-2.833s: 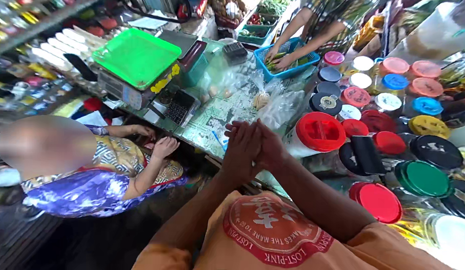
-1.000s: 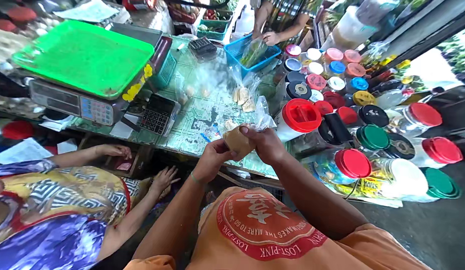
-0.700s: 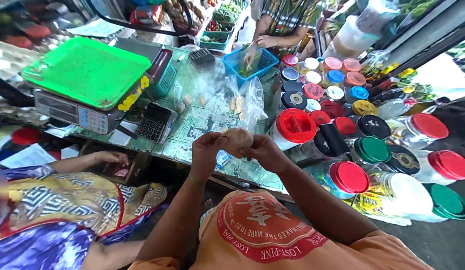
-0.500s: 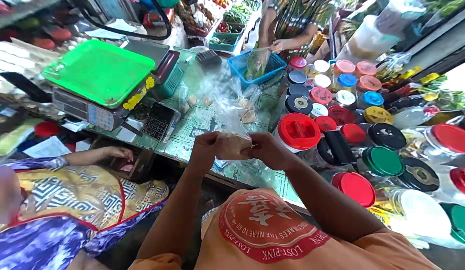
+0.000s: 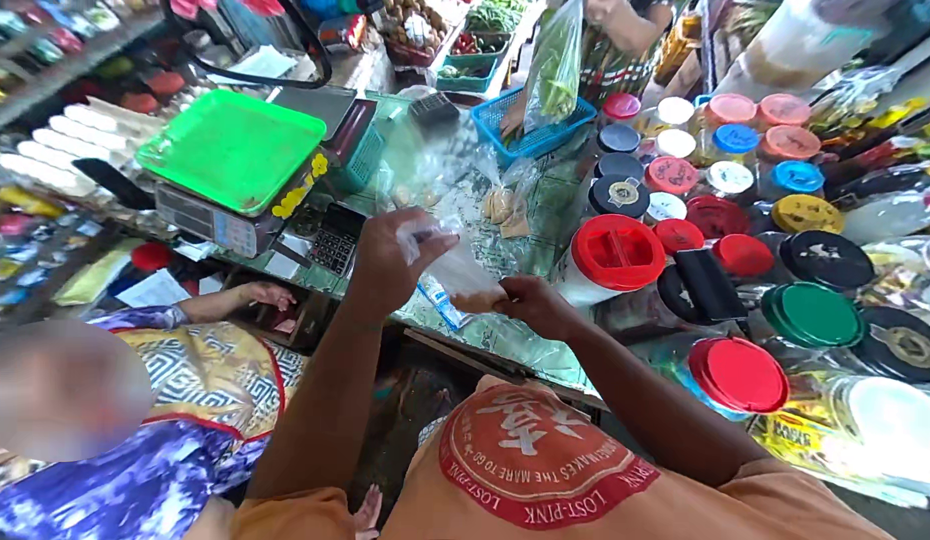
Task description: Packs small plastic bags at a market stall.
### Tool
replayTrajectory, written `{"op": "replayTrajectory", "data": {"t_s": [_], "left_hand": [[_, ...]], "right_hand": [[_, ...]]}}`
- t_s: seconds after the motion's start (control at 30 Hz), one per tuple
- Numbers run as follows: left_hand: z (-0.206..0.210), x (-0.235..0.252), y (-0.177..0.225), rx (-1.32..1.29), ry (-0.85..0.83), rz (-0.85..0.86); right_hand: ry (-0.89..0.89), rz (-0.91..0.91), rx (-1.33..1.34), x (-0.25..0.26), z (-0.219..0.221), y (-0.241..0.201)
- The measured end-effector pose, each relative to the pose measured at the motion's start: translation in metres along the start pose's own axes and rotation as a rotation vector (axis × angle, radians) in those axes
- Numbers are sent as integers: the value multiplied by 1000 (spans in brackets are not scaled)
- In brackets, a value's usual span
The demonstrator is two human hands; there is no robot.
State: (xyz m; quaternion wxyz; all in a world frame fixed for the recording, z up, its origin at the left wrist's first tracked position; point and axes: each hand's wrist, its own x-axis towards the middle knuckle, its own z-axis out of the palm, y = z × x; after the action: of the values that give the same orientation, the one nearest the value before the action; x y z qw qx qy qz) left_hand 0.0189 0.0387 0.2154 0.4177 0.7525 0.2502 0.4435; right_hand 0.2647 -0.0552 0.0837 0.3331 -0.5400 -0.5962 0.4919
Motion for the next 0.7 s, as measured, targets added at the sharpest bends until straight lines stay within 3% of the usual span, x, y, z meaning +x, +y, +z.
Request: {"op": "replayTrajectory", "data": {"t_s": [0.03,0.1,0.2,0.27,0.4,0.53,0.63,0.7], "left_hand": [[-2,-4,0,-75,-19,57],[-5,-11,-13,-134,-50,8],[-7,-27,-39,243,-175,-112],[-13,-32,-48,277,-176,-138],[-31,-40,-56,207,-168,-293],[-39,-52,-62,138,-143,-354],[-31,-88,-59,108,-251,-340],[-24,-135,-62,100,-338,-291]], "right_hand": [[41,15,-16,0,4,3],[78,82,-31,-2,12,10],[89,200,5,-11,30,21],[86,245,64,-12,42,21],[72,348,441,-6,83,16],[-34,577,913,11,134,0],[-151,527,1169,25,164,-11],[-69,493,1296,35,180,-14]]}}
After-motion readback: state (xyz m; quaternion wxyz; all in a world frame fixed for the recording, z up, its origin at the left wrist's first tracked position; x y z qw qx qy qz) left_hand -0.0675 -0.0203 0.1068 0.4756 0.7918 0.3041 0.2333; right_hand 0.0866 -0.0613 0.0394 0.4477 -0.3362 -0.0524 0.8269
